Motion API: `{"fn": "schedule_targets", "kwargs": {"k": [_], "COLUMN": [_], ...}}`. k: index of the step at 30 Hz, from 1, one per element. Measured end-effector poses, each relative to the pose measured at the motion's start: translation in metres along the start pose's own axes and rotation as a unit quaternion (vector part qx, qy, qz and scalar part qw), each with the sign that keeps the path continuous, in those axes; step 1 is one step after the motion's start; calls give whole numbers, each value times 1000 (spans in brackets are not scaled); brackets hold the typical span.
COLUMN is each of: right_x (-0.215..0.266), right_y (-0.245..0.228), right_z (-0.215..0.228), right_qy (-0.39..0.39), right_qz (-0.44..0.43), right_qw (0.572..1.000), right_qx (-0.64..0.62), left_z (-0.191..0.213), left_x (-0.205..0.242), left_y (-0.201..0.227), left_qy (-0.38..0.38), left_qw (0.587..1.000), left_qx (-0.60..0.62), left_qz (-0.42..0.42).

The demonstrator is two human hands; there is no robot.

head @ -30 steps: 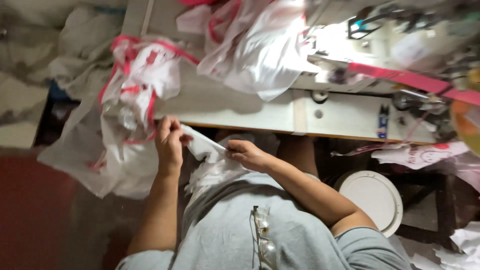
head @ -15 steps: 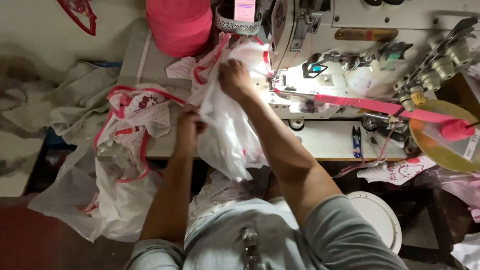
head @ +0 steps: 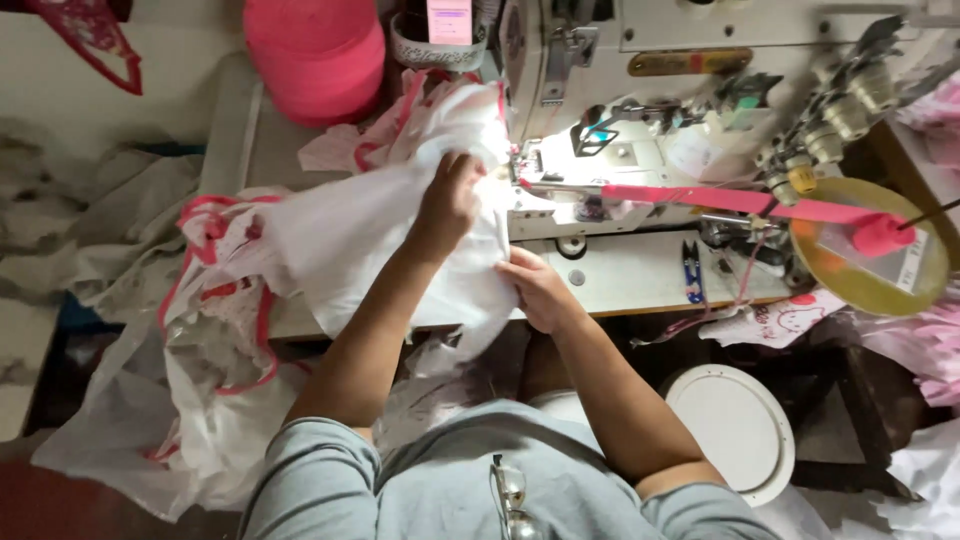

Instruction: The person is picking up, unfolding, and sorting white garments with pink trim on a workbench in a sewing factory.

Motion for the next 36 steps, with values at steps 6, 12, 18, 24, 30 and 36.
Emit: {"fn": "schedule_targets", "kwargs": {"k": [6,12,18,24,30,36], "right_x": [2,34,31,22,40,11], "right_y": [-13,-12,-14,8,-16,17], "right_z": [34,10,25,48,30,67], "right_qy": [-51,-106,-77,-90,-79,-73], "right_qz": [16,40,29,-68,4,13], "right_qw": [997,979,992,994,996,997], "right_qx": [50,172,98,-2,51,26], "left_z": [-34,-45,-58,-37,-83,-40], "left_x": [37,10,28,39,55,45], "left_y": [17,9,8,0,-4,-4], "left_qy": [-67,75,-34,-52,-168,-166], "left_qw": [653,415,680,511,700,650], "left_qx": [-661,-822,-640,-713,-669,-665], "left_qz": [-365,-383,-357,-477,-185,-328]}}
Point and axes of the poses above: each hand's wrist, its own x-axis away from the middle knuckle, its own z-axis out of the back of the hand, y = z × x, the point moved 6 cm from there along -x, towards the middle knuckle, and after that the axes turned 8 degrees about y, right-handed, at the moved point
